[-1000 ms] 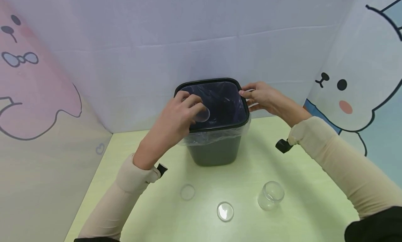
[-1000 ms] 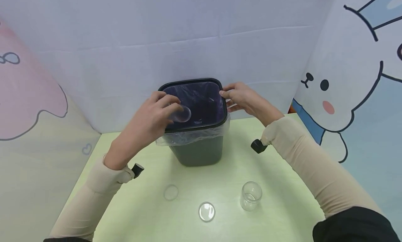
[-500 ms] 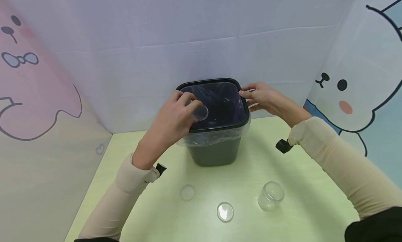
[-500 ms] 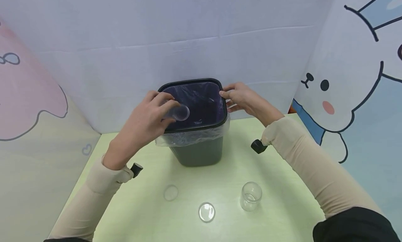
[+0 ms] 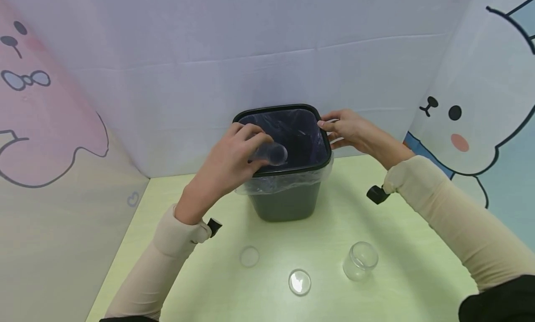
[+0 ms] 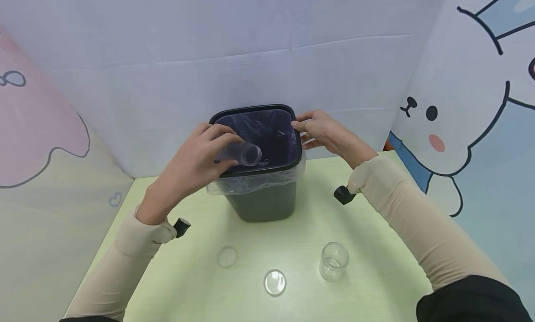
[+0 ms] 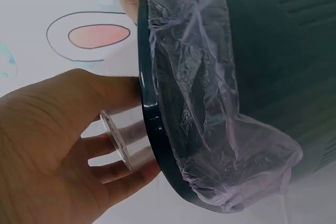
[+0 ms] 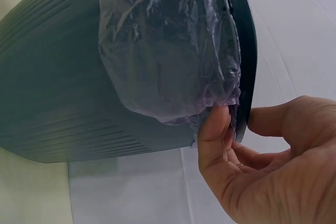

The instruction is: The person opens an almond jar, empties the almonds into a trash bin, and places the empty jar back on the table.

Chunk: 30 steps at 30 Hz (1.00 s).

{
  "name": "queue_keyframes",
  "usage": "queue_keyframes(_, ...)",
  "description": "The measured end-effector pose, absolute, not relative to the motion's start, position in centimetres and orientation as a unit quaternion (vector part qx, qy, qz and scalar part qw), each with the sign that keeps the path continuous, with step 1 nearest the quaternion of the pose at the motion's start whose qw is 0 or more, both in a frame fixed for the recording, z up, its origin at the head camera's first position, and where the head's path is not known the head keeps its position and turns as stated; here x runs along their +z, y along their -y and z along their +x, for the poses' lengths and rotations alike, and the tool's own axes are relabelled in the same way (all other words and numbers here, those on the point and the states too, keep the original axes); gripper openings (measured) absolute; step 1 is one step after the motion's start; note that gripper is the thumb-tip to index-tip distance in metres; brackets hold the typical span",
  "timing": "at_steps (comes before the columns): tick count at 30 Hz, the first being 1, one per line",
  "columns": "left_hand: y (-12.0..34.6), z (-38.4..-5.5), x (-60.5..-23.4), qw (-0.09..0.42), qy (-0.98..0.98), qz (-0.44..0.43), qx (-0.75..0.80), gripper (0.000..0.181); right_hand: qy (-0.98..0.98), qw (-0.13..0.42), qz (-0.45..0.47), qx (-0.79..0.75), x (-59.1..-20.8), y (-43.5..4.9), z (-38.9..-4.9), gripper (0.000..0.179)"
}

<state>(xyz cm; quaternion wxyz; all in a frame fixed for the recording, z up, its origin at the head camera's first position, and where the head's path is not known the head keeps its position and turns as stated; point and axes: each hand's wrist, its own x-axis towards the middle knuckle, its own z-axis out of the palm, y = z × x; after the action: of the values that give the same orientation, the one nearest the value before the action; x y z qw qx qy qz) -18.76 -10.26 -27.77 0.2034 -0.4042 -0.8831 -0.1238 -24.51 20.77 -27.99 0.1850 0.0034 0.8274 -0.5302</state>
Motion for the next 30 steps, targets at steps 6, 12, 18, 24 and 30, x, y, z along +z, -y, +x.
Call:
queue_keyframes(6,10.37,-18.87,-27.73,0.202,0.875,-0.415,-0.149,0.038,-0.827,0.186,0.000,-0.531,-27.94,-20.90,-24.53,0.062)
queue_keyframes(12,10.41,-18.96,-27.83,0.219,0.876,-0.411,-0.128,0.036,-0.828,0.191,-0.001,-0.527,-27.77,-20.84,-24.56,0.063)
queue_keyframes(18,10.37,-18.99,-27.96,0.243,0.874,-0.407,-0.107,0.038,-0.831,0.188,-0.002,-0.524,-27.87,-20.98,-24.73,0.063)
queue_keyframes(24,10.46,-19.13,-27.80,0.226,0.865,-0.421,-0.153,0.040,-0.831,0.184,-0.001,-0.524,-27.92,-21.00,-24.88,0.062)
queue_keyframes(30,10.42,-19.17,-27.70,0.224,0.866,-0.422,-0.146,0.040,-0.835,0.181,0.002,-0.520,-27.92,-21.01,-25.02,0.060)
